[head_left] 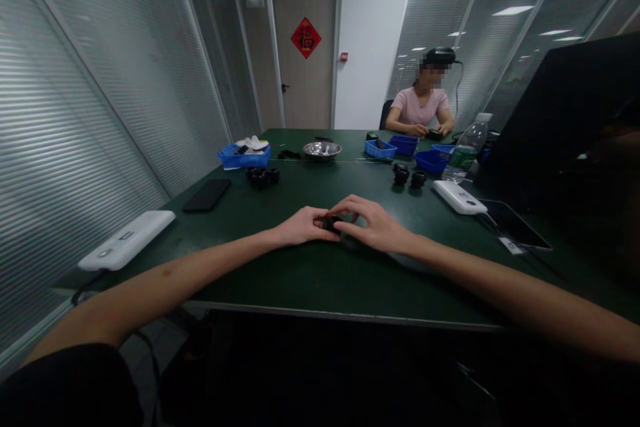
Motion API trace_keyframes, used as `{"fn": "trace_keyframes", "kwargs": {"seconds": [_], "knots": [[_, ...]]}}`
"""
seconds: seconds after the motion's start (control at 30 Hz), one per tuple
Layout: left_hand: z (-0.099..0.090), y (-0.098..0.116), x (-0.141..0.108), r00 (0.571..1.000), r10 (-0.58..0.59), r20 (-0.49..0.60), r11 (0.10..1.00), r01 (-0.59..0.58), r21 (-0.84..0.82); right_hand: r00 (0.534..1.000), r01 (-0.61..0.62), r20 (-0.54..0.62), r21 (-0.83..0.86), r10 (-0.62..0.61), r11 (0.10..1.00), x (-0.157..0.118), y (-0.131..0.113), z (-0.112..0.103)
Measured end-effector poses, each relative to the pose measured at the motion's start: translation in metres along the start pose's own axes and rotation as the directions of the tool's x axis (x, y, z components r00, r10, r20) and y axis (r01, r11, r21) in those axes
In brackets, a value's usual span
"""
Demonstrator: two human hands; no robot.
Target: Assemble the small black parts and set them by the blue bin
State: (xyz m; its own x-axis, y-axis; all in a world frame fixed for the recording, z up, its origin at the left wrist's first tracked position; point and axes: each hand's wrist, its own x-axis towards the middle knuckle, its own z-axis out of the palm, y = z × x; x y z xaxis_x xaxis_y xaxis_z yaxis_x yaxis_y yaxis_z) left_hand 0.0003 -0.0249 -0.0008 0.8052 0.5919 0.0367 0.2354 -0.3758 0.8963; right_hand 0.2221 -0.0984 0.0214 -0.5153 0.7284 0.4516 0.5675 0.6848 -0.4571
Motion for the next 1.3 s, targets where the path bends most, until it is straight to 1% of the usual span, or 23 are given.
{"fn": "trace_keyframes", "kwargs": {"seconds": [0.1,0.2,0.27,0.4,0.47,0.6,0.67,0.73,0.8,0.9,1.03,1.3], "knots": [[-0.001,0.001,-0.001,1.000,-0.010,0.006,1.000,0.010,0.014,1.000,-0.010,0.000,-0.010,0.010,1.000,0.001,0.003,0.001],[-0.001,0.001,-0.001,1.000,0.008,0.003,1.000,-0.008,0.019,0.998,0.051,0.045,0.021,-0.052,0.998,0.001,0.003,-0.001],[-0.001,0.001,-0.001,1.000,0.016,0.005,1.000,-0.016,0.013,0.997,0.067,0.042,0.021,-0.067,0.998,0.001,0.002,-0.001],[-0.001,0.001,0.000,1.000,-0.006,0.017,1.000,0.006,0.015,1.000,-0.001,-0.011,-0.033,0.001,0.999,0.001,0.000,0.001],[-0.001,0.001,-0.001,1.000,-0.014,0.016,0.999,0.014,0.036,1.000,-0.015,-0.003,-0.045,0.015,0.999,0.001,0.001,0.002],[-0.002,0.000,-0.001,0.999,0.025,0.019,0.998,-0.026,0.051,0.996,0.063,0.063,0.006,-0.063,0.998,0.002,0.001,0.002],[-0.002,-0.001,-0.001,0.999,0.039,0.022,0.998,-0.039,0.043,0.993,0.086,0.078,0.014,-0.087,0.996,0.001,-0.002,0.001],[-0.001,-0.001,0.000,0.999,0.045,0.018,0.998,-0.046,0.031,0.995,0.073,0.061,0.006,-0.073,0.997,0.000,-0.005,0.002],[0.000,-0.001,0.000,0.999,0.052,0.013,0.998,-0.053,0.020,0.999,0.048,0.020,-0.014,-0.048,0.999,0.000,-0.007,0.003],[0.001,0.000,0.001,0.999,0.032,-0.001,0.999,-0.032,0.035,1.000,0.013,-0.017,-0.041,-0.013,0.999,0.000,-0.004,0.007],[0.000,-0.001,0.001,1.000,-0.012,-0.015,0.998,0.013,0.055,1.000,0.018,-0.012,-0.049,-0.019,0.999,-0.001,0.002,0.008],[0.001,-0.004,0.002,0.999,-0.016,-0.028,1.000,0.016,0.020,1.000,0.002,0.020,0.000,-0.002,1.000,-0.001,0.000,0.001]]}}
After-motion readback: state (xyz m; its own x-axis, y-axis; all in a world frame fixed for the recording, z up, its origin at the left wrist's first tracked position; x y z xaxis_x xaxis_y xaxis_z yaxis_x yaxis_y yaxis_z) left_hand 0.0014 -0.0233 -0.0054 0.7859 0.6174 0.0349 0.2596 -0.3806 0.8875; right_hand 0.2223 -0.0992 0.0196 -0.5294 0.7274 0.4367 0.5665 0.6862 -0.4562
